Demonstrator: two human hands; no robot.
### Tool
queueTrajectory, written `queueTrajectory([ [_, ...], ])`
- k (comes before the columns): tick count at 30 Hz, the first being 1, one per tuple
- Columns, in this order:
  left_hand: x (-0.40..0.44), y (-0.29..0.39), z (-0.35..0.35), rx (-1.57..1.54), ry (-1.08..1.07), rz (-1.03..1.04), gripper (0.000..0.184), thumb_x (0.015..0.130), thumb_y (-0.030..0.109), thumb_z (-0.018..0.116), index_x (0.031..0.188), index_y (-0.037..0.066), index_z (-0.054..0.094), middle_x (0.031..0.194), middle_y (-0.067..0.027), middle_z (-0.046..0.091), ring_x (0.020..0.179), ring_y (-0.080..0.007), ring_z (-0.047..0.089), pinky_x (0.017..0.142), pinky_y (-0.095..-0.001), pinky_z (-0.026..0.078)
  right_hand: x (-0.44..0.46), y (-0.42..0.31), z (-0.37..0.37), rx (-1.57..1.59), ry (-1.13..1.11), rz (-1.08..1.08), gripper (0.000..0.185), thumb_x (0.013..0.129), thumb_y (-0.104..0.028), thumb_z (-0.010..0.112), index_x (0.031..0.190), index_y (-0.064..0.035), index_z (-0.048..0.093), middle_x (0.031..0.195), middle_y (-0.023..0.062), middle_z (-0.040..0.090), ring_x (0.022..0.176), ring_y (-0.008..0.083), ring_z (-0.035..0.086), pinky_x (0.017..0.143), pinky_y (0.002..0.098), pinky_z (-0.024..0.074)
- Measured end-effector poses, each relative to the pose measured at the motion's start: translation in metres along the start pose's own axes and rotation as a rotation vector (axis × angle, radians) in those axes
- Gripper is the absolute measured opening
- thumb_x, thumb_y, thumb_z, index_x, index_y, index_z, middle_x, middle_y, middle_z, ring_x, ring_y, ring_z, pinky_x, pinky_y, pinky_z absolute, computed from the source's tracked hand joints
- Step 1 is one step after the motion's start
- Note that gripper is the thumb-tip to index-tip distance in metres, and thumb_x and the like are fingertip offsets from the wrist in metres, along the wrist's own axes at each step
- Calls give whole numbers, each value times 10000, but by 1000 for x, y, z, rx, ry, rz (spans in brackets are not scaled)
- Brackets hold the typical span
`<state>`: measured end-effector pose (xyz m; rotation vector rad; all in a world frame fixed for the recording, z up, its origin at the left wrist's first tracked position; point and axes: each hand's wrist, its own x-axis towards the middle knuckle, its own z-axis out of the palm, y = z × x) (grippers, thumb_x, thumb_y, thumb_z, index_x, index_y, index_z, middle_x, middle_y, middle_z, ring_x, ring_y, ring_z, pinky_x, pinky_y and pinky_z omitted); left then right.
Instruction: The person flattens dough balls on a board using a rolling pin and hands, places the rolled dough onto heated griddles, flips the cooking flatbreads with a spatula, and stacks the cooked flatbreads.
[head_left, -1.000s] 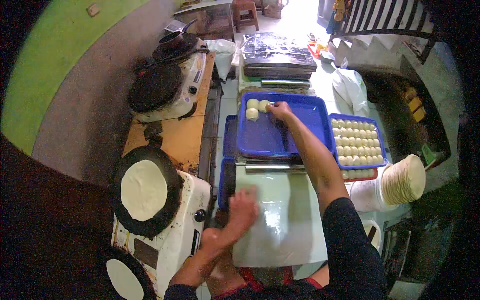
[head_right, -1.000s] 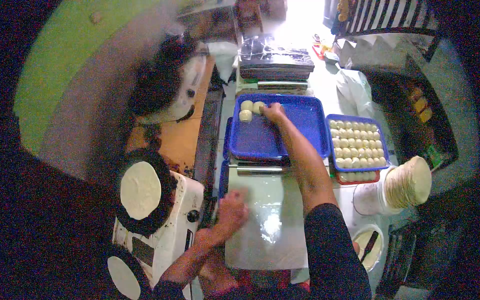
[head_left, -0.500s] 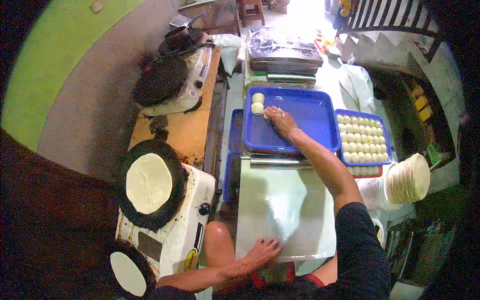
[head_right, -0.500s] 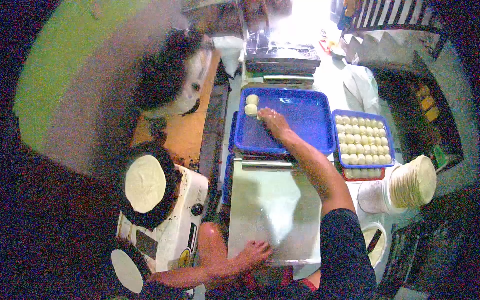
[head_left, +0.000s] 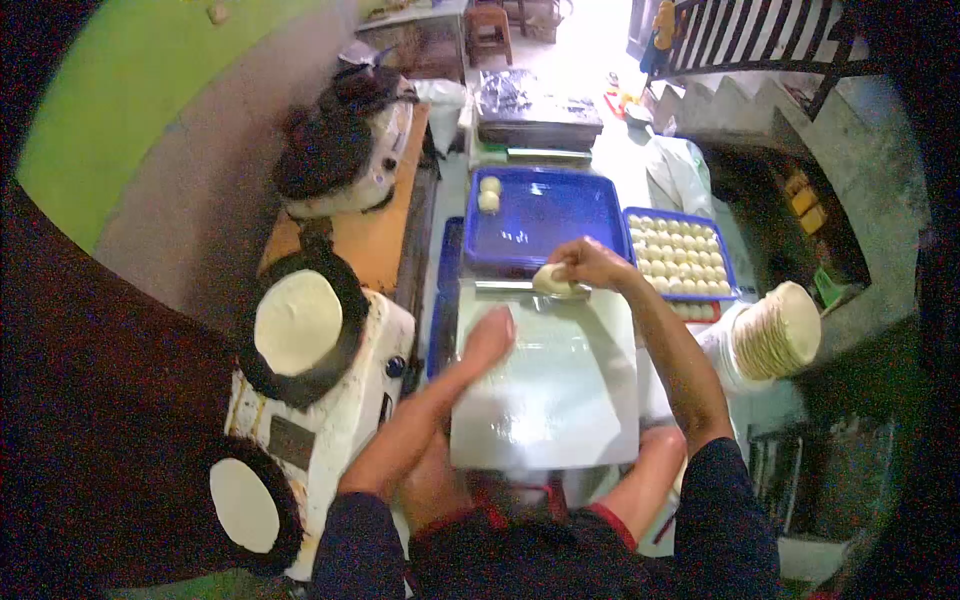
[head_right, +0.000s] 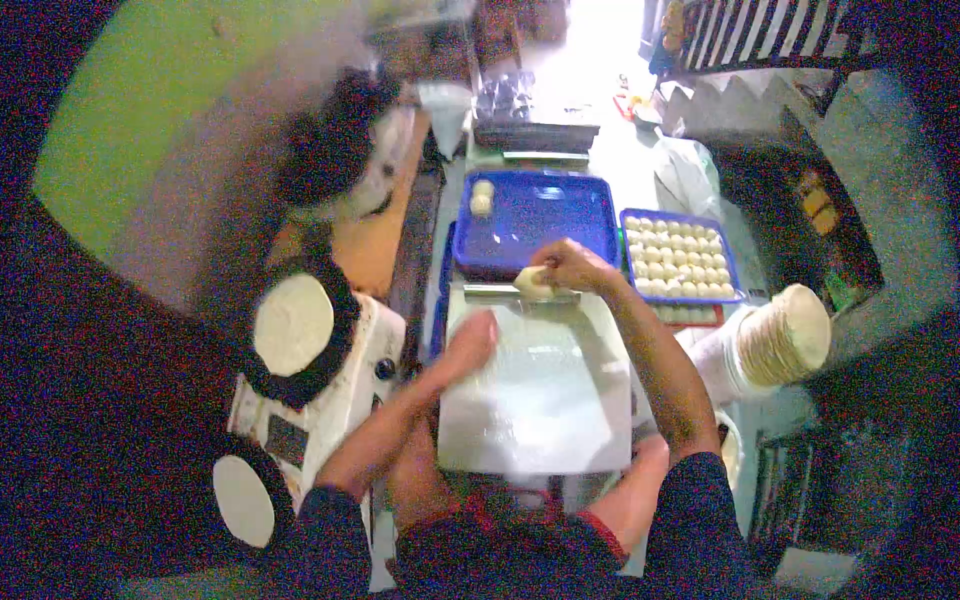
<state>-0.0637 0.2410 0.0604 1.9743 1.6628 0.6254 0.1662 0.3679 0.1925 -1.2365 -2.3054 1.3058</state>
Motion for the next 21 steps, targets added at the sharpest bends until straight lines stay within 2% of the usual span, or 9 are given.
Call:
queueTrajectory([
  [2, 29, 32, -49, 120, 160, 2, 158, 942, 132, 523, 1005, -12, 538, 971, -254, 599, 925, -440, 604, 793, -522, 501, -28, 13, 34, 36, -234, 0, 280, 841, -133, 765, 1102, -38, 727, 927, 93, 737, 820, 152, 666, 708, 317, 557],
  [3, 38, 41, -62, 121, 265, 108, 153, 934, 119, 551, 1007, -15, 545, 971, -248, 605, 916, -436, 609, 802, -504, 513, -40, 24, 59, 33, -349, -13, 311, 825, -136, 777, 1115, -38, 726, 938, 103, 740, 840, 160, 667, 714, 329, 557],
  [5, 43, 63, -86, 148, 273, 156, 171, 944, 138, 551, 1025, -14, 550, 995, -237, 609, 947, -421, 614, 826, -506, 516, -48, 40, 119, -149, -406, -42, 299, 839, -131, 746, 1128, -56, 732, 1034, 150, 728, 931, 227, 669, 794, 350, 561],
  [8, 37, 96, -103, 162, 285, 299, 183, 951, 161, 549, 1029, -5, 555, 1001, -217, 613, 965, -399, 620, 839, -504, 512, -44, 101, 173, -418, 9, -320, 379, 915, -232, 673, 1235, -29, 668, 1044, 210, 714, 919, 289, 674, 840, 403, 513],
  [10, 29, 113, -107, 186, 263, 351, 186, 953, 171, 550, 1034, 4, 559, 1000, -201, 615, 972, -383, 624, 845, -499, 510, -53, 86, 196, -188, 122, -162, 532, 956, -357, 596, 1357, -10, 552, 1232, 251, 625, 1107, 329, 611, 955, 422, 474],
  [12, 17, 122, -106, 145, 305, 432, 147, 931, 138, 574, 969, -4, 563, 927, -209, 601, 918, -404, 617, 807, -502, 509, -58, 69, 232, -647, 190, -93, 841, 977, -592, 430, 1534, 16, 268, 1514, 279, 384, 1427, 383, 358, 1171, 506, 283],
  [15, -3, 131, -103, 102, 319, 470, 125, 912, 112, 595, 949, -6, 577, 902, -203, 595, 907, -404, 613, 795, -498, 513, -85, 24, 233, -724, 212, -44, 900, 965, -648, 390, 1551, 14, 219, 1597, 258, 235, 1507, 362, 195, 1215, 566, 124],
  [20, -33, 133, -90, 100, 285, 402, 133, 916, 124, 612, 935, -7, 600, 908, -203, 609, 904, -395, 618, 803, -485, 511, -71, 29, 223, -599, -18, 86, 866, 994, -641, 291, 1551, 18, 220, 1592, 264, 247, 1520, 352, 153, 1231, 542, -6],
  [21, -39, 130, -92, 110, 280, 376, 133, 918, 125, 613, 928, -7, 602, 906, -203, 609, 899, -393, 618, 804, -481, 509, -72, 54, 242, -582, 230, -23, 847, 996, -595, 360, 1548, 31, 215, 1601, 264, 225, 1521, 361, 144, 1230, 546, 30],
])
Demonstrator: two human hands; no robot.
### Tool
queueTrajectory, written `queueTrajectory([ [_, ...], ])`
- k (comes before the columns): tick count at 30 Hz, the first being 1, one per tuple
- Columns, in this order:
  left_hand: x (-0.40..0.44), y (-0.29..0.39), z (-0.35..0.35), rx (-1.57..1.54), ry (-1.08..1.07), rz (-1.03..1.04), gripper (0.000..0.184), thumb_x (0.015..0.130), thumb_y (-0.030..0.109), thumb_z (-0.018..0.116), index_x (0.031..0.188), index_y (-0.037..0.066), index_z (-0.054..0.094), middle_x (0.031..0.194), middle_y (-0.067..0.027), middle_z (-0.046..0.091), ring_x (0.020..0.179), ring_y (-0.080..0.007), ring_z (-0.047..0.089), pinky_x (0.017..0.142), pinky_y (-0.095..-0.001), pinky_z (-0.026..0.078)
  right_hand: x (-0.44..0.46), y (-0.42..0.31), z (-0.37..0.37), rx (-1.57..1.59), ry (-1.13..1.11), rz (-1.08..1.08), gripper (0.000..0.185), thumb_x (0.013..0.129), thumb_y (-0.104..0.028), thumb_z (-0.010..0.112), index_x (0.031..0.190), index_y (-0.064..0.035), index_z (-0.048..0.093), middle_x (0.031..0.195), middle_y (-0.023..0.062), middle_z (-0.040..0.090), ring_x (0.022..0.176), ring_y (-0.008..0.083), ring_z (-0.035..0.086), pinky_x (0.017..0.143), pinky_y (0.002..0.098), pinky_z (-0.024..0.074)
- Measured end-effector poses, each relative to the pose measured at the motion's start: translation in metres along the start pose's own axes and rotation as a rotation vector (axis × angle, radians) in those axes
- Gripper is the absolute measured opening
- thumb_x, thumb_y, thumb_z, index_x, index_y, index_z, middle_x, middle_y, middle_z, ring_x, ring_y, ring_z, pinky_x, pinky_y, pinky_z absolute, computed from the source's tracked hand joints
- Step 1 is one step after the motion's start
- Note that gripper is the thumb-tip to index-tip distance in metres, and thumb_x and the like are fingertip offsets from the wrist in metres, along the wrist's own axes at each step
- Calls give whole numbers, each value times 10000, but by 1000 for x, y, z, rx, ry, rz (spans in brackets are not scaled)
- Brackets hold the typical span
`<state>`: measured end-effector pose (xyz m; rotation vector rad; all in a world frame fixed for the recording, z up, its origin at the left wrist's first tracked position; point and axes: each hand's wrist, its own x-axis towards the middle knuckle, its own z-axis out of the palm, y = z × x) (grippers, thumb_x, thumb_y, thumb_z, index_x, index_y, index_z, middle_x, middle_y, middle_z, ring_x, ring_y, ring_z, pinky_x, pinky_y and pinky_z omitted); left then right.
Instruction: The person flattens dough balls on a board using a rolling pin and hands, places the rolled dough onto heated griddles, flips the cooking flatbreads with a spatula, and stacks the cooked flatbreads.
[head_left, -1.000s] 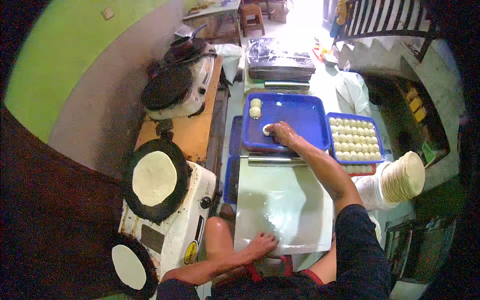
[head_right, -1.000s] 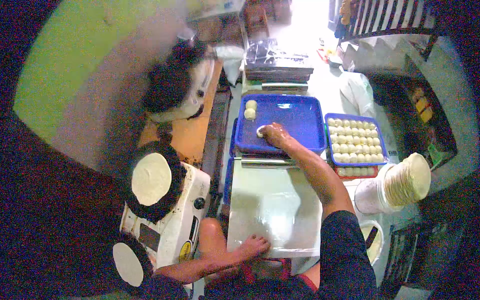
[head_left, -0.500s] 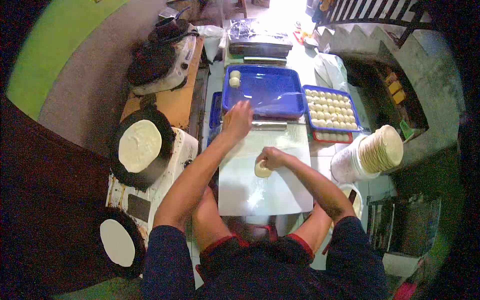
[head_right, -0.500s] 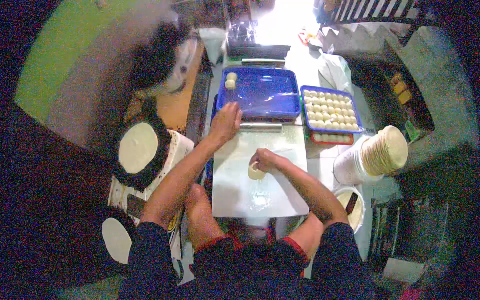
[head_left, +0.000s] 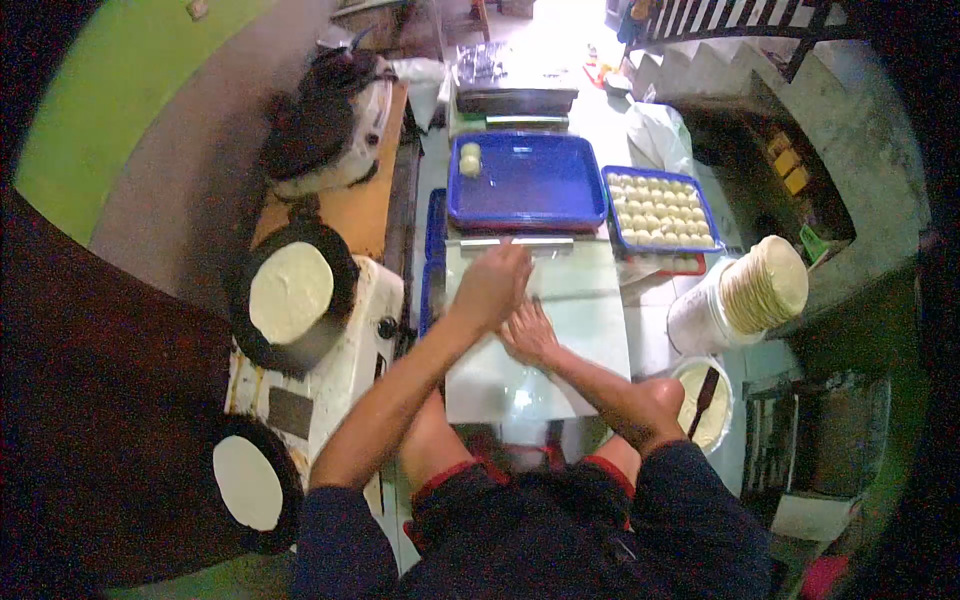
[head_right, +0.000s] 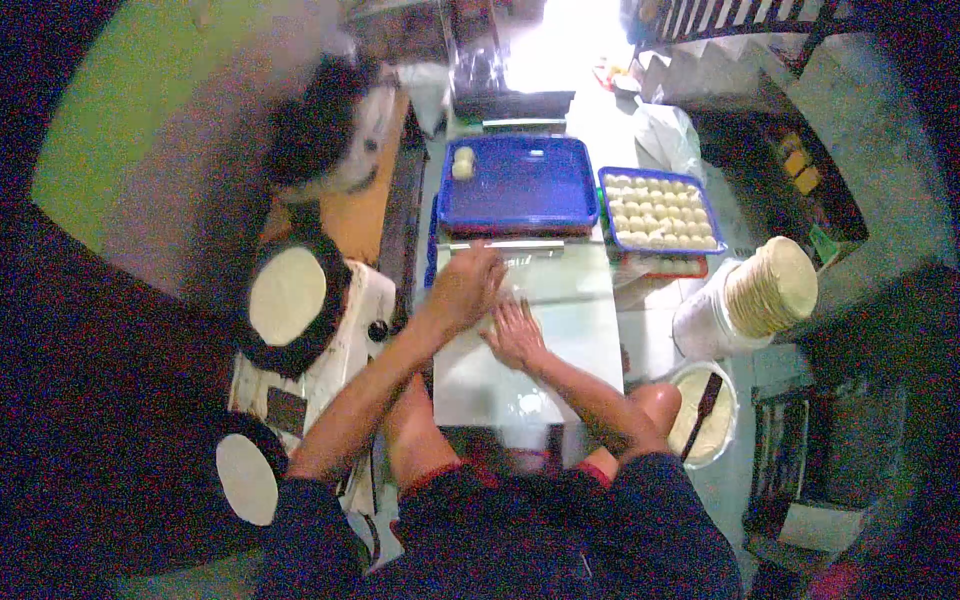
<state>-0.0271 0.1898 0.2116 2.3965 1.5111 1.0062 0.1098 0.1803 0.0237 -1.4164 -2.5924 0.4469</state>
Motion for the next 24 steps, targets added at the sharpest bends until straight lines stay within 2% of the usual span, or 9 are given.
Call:
queueTrajectory([
  [3, -32, 0, -6, -121, -59, -16, 146, 912, 154, 602, 938, 12, 582, 938, -187, 602, 907, -393, 597, 802, -479, 486, -57, -10, -13, -14, -36, -11, 865, 954, -510, 534, 1541, 44, 223, 1625, 247, 167, 1526, 365, 120, 1228, 515, 129],
  [6, -70, -1, 2, -122, -35, 1, 118, 891, 120, 618, 860, 12, 581, 876, -186, 593, 866, -391, 584, 781, -479, 476, -55, 11, -19, 204, -180, -58, 785, 979, -494, 513, 1514, 37, 293, 1614, 238, 211, 1514, 360, 170, 1231, 457, 169],
  [8, -101, -5, 11, -157, -42, -23, 92, 871, 95, 638, 853, 24, 583, 866, -172, 594, 857, -384, 589, 760, -474, 480, -65, 51, -41, 414, -223, 69, 657, 1017, -450, 446, 1478, 13, 374, 1535, 247, 366, 1424, 390, 355, 1201, 456, 257],
  [10, -132, -2, 14, -116, -26, -12, 83, 833, 68, 676, 857, 51, 598, 858, -144, 601, 845, -368, 604, 711, -458, 487, -88, 161, 12, -153, 208, -80, 439, 971, -272, 486, 1228, 64, 603, 1237, 295, 609, 1172, 433, 571, 1075, 517, 392],
  [13, -188, -9, 50, -145, -167, -87, 103, 815, 106, 694, 885, 97, 619, 878, -110, 614, 855, -333, 616, 707, -441, 490, -97, 232, -74, 77, 462, 126, 384, 884, -92, 546, 1254, -1, 597, 1175, 233, 651, 1113, 352, 624, 910, 429, 505],
  [15, -222, -16, 84, -88, -302, -110, 128, 812, 134, 695, 916, 120, 623, 926, -88, 625, 893, -304, 620, 734, -439, 489, -57, 193, -138, 304, 265, 191, 453, 863, -39, 588, 1315, -40, 569, 1339, 182, 590, 1204, 356, 587, 1001, 422, 483],
  [18, -247, 1, 120, 104, -285, -55, 141, 844, 159, 648, 982, 146, 623, 1012, -52, 625, 976, -262, 612, 793, -443, 481, 50, 154, -89, 135, 146, 49, 562, 865, -132, 661, 1405, -79, 516, 1396, 177, 552, 1268, 357, 540, 1045, 434, 467],
  [21, -254, 16, 142, 313, -471, -58, 184, 869, 152, 593, 1051, 140, 622, 1076, -39, 616, 1028, -250, 597, 835, -446, 475, 114, 79, -54, -170, 52, 58, 761, 875, -205, 684, 1546, -270, 332, 1492, 244, 429, 1410, 373, 386, 1204, 512, 237],
  [24, -248, 34, 132, 182, -436, -160, 195, 867, 137, 569, 1051, 115, 629, 1057, -64, 623, 1012, -270, 603, 837, -439, 481, 102, 40, -54, -45, 70, 86, 733, 885, -216, 682, 1528, -235, 331, 1358, 236, 512, 1319, 392, 450, 1119, 563, 309],
])
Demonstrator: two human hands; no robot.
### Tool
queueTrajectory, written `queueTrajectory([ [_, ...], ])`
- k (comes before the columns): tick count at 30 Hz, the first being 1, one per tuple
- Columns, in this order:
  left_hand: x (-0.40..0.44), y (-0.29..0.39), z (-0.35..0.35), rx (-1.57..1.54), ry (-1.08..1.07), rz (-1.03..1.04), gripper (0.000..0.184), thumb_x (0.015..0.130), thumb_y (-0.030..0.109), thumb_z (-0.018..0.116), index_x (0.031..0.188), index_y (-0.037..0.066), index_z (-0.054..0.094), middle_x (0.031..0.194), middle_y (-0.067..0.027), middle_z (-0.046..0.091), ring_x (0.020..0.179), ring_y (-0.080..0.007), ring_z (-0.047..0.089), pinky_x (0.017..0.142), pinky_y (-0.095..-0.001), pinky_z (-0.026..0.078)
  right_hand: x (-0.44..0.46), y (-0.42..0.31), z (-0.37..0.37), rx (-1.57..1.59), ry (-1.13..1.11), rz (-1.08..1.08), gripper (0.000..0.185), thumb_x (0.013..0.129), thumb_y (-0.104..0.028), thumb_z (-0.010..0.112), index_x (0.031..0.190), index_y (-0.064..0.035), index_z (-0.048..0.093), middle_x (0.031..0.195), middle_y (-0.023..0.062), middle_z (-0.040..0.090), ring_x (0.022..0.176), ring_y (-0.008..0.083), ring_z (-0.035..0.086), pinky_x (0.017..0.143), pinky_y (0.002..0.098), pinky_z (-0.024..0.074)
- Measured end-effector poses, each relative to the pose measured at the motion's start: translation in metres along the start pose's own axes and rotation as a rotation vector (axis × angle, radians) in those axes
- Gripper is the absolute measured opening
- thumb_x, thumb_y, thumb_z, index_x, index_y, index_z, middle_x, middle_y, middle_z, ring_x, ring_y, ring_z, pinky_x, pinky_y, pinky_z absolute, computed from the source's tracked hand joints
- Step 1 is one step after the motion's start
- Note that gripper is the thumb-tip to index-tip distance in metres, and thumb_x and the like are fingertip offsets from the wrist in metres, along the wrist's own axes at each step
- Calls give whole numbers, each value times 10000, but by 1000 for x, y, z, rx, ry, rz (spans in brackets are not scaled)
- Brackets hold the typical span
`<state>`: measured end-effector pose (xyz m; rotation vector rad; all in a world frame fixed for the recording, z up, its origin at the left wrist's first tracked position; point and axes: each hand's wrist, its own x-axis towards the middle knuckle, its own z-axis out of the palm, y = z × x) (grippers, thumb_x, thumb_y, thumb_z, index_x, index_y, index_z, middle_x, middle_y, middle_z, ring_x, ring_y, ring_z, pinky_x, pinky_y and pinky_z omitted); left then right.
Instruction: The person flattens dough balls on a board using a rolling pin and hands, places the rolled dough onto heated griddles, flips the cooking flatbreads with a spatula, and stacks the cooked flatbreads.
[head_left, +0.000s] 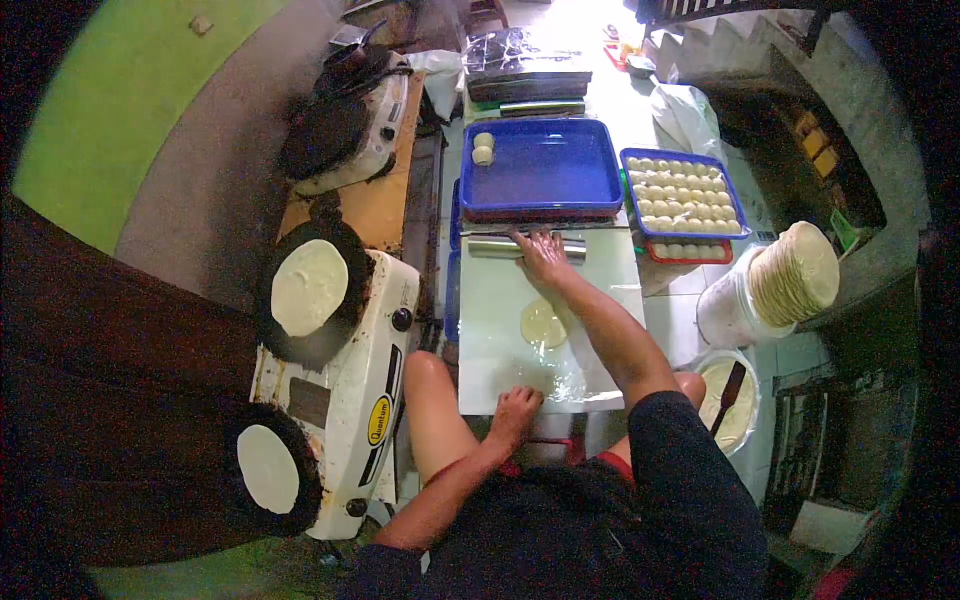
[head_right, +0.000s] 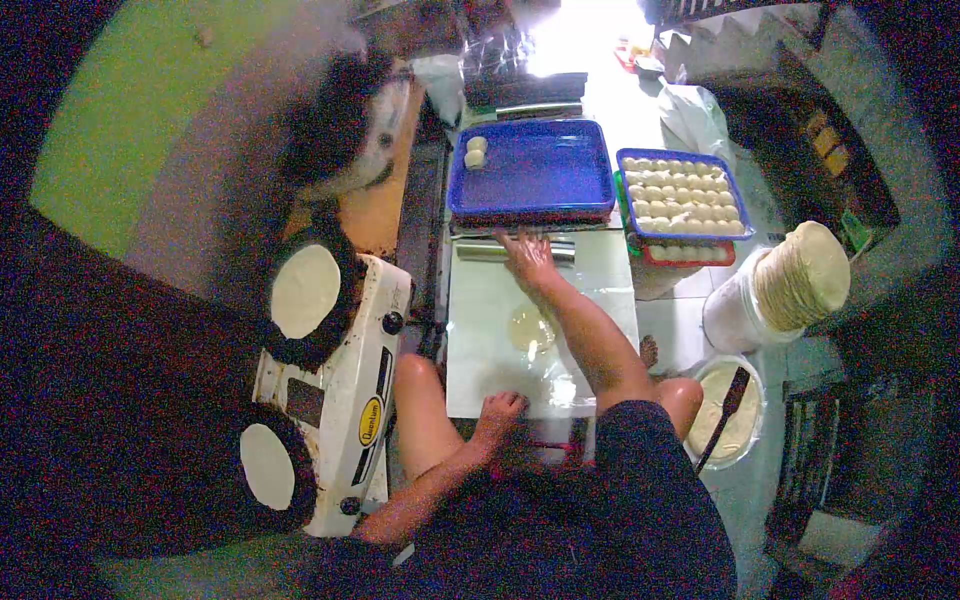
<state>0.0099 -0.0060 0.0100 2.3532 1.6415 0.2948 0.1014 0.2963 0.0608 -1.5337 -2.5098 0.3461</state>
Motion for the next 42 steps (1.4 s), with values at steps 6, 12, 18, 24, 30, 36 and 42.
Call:
queueTrajectory([
  [6, 3, 1, 5, -175, -11, -40, 282, 714, 2, 621, 989, 63, 624, 995, -142, 622, 998, -339, 595, 836, -460, 486, -165, -41, 18, -12, 176, -196, 668, 834, -274, 752, 1440, -262, 472, 1198, 127, 554, 1164, 303, 516, 976, 551, 358],
  [12, 2, 5, -18, -266, 110, 12, 214, 700, 41, 636, 913, 60, 648, 848, -154, 599, 886, -361, 623, 734, -481, 505, -112, -41, 10, -46, 227, -49, 601, 875, -258, 684, 1431, -306, 460, 1257, 68, 555, 1221, 280, 492, 1091, 601, 258],
  [18, 5, -9, 8, -256, 106, 40, 247, 728, -12, 580, 958, 64, 625, 931, -129, 618, 957, -338, 593, 813, -469, 478, -174, -51, 30, 39, 153, -90, 548, 853, -353, 716, 1375, -365, 548, 1290, 69, 537, 1267, 285, 449, 1118, 626, 207],
  [24, 2, -2, -8, -206, 30, 7, 216, 719, -11, 583, 920, 55, 626, 924, -136, 625, 953, -346, 599, 791, -467, 490, -110, -41, 32, 166, 340, 61, 450, 885, -339, 669, 1322, -247, 616, 1532, 137, 351, 1466, 408, 237, 1154, 678, 125],
  [30, 1, 2, -9, -185, 34, 8, 239, 671, -26, 629, 895, 58, 638, 918, -134, 633, 945, -339, 606, 788, -469, 495, -134, -45, 8, 194, -36, 72, 666, 872, -270, 676, 1489, -268, 425, 1581, 173, 313, 1425, 426, 351, 1156, 673, 169],
  [36, -1, -3, -4, -211, 40, 7, 229, 683, -16, 636, 897, 65, 646, 929, -132, 633, 949, -334, 603, 803, -478, 489, -143, -47, 23, 130, 283, 173, 414, 919, -199, 580, 1331, -214, 614, 1609, 236, 178, 1423, 426, 350, 1168, 597, 246],
  [42, 0, -6, 5, -191, -8, -6, 211, 686, -22, 623, 879, 61, 634, 930, -138, 624, 953, -336, 598, 812, -476, 476, -131, -56, 2, 111, 105, 170, 542, 923, -201, 561, 1458, -198, 472, 1418, 191, 520, 1130, 355, 623, 931, 481, 495],
])
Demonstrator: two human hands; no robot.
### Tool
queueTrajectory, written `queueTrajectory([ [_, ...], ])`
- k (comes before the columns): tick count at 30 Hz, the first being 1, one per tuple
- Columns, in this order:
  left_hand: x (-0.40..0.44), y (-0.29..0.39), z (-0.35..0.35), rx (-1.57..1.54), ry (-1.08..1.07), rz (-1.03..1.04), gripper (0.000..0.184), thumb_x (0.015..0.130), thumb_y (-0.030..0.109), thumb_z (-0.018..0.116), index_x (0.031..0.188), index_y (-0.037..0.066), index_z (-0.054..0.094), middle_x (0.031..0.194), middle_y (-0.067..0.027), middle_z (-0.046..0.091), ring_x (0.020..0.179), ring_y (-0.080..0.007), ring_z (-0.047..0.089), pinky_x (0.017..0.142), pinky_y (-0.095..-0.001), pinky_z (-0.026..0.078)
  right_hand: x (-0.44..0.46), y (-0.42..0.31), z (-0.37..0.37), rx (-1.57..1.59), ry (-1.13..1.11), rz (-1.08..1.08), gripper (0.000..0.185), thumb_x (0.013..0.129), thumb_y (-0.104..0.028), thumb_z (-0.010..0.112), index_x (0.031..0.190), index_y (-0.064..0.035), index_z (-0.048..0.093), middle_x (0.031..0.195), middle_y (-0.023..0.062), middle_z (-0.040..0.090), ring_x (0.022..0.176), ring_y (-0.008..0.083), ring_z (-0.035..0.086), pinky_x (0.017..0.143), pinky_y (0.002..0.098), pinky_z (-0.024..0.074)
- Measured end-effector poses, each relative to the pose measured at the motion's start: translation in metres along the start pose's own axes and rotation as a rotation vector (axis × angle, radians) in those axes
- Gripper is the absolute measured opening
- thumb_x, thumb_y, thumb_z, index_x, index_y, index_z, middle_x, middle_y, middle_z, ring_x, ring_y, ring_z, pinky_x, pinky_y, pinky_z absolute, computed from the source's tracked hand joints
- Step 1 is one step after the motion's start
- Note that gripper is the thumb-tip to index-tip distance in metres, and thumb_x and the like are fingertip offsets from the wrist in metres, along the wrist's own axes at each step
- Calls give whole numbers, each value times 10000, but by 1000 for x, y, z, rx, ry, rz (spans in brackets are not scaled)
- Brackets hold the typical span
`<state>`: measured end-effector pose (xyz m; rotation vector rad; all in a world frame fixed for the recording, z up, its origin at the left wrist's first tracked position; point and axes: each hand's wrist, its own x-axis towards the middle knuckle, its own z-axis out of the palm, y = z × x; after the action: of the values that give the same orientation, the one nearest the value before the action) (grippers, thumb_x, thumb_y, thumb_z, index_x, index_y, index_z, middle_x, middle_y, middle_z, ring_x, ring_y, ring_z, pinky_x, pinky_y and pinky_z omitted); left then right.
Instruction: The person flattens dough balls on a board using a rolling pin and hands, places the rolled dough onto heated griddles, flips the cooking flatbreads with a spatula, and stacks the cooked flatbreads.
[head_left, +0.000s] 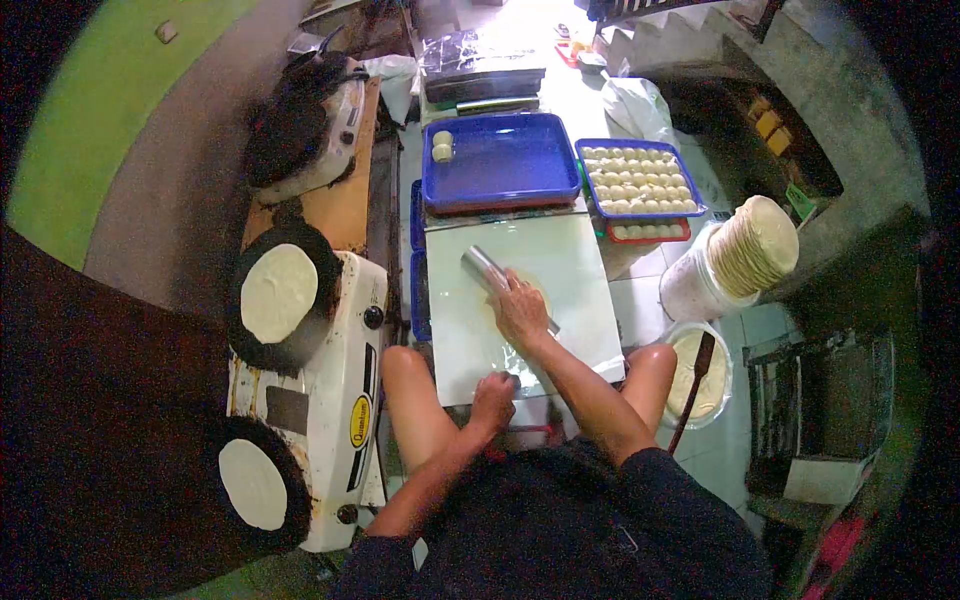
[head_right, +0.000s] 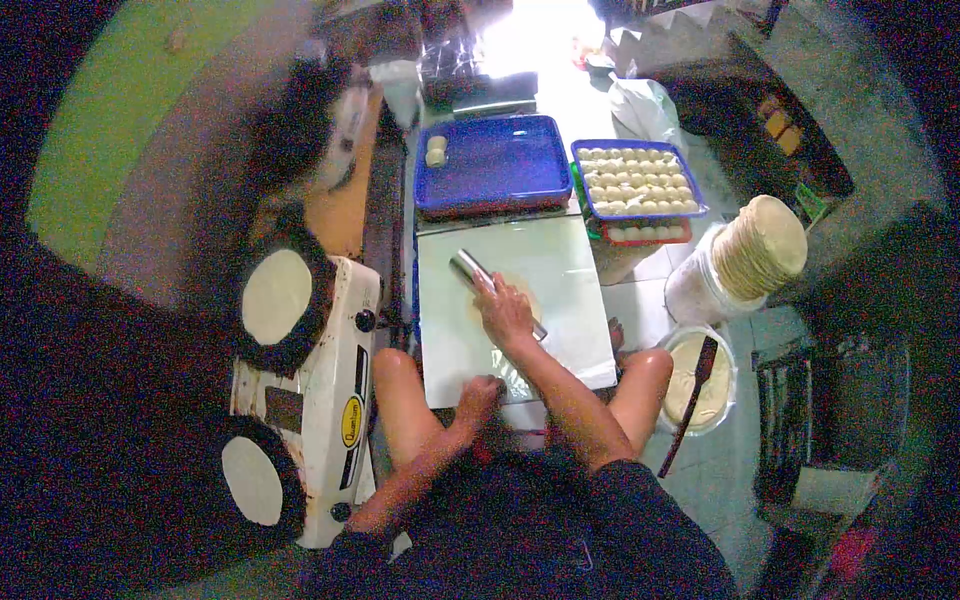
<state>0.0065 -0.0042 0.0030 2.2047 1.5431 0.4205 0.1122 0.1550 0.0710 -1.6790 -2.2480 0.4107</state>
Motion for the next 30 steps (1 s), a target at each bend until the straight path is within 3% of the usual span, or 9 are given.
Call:
queueTrajectory([
  [1, 3, -1, -2, 2, -7, -13, 210, 686, -25, 620, 878, 60, 631, 932, -138, 623, 958, -335, 597, 811, -474, 474, 9, 2, 14, -36, 200, 4, 387, 949, -230, 539, 1328, -182, 597, 1176, 104, 673, 940, 301, 669, 900, 520, 462],
  [4, 2, 6, -13, -77, 5, -17, 218, 697, -28, 603, 896, 59, 629, 930, -135, 624, 964, -334, 597, 810, -478, 471, 21, 15, 17, -26, 132, 4, 281, 975, -283, 513, 1126, -145, 705, 1122, 77, 688, 910, 297, 674, 991, 568, 387],
  [8, 0, 4, -9, -144, 38, -19, 245, 699, -30, 601, 919, 75, 626, 924, -125, 626, 962, -334, 597, 807, -479, 467, 39, 19, 29, -58, 458, 28, 278, 928, -300, 560, 890, -108, 757, 1320, 141, 618, 1329, 330, 487, 1157, 623, 197],
  [9, -1, 5, -12, -131, 36, -22, 250, 700, -32, 601, 924, 76, 628, 929, -124, 628, 966, -332, 597, 809, -478, 466, 45, 23, 31, 44, 319, 83, 266, 869, -295, 612, 906, -86, 771, 1554, 203, 368, 1488, 392, 233, 1186, 635, 116],
  [12, 0, 9, -20, -102, 17, -22, 262, 705, -32, 600, 940, 79, 634, 945, -124, 636, 976, -330, 600, 817, -476, 466, 53, 27, 37, 270, 255, 40, 327, 828, -288, 645, 1025, -59, 770, 1638, 253, 74, 1496, 461, 151, 1193, 624, 110],
  [13, 0, 8, -20, -103, 8, -21, 264, 709, -29, 600, 947, 79, 637, 952, -125, 639, 979, -330, 602, 821, -477, 466, 55, 28, 38, 212, 167, 28, 550, 802, -247, 671, 1322, -75, 633, 1628, 284, -93, 1498, 493, 90, 1193, 607, 155],
  [17, -1, 4, -13, -126, 57, 21, 266, 712, -16, 611, 957, 80, 648, 974, -125, 653, 985, -334, 610, 831, -482, 467, 58, 18, 41, 431, 31, -18, 937, 795, -147, 664, 1589, -157, 167, 1626, 276, 96, 1478, 452, 224, 1158, 617, 274],
  [21, 2, 3, -12, -18, -8, -5, 246, 700, -19, 624, 920, 83, 660, 968, -121, 659, 975, -335, 616, 821, -482, 476, 33, -2, 12, -31, -157, -118, 815, 848, -187, 651, 1565, -212, 265, 1549, 88, 401, 1374, 291, 454, 1154, 615, 272],
  [30, 4, 3, -14, 1, 33, 55, 170, 750, -7, 583, 868, 89, 658, 904, -121, 657, 903, -345, 626, 766, -500, 493, -21, 22, 4, 4, -166, -280, 360, 972, -377, 489, 1279, -279, 649, 1558, 81, 395, 1516, 339, 183, 1184, 656, -24],
])
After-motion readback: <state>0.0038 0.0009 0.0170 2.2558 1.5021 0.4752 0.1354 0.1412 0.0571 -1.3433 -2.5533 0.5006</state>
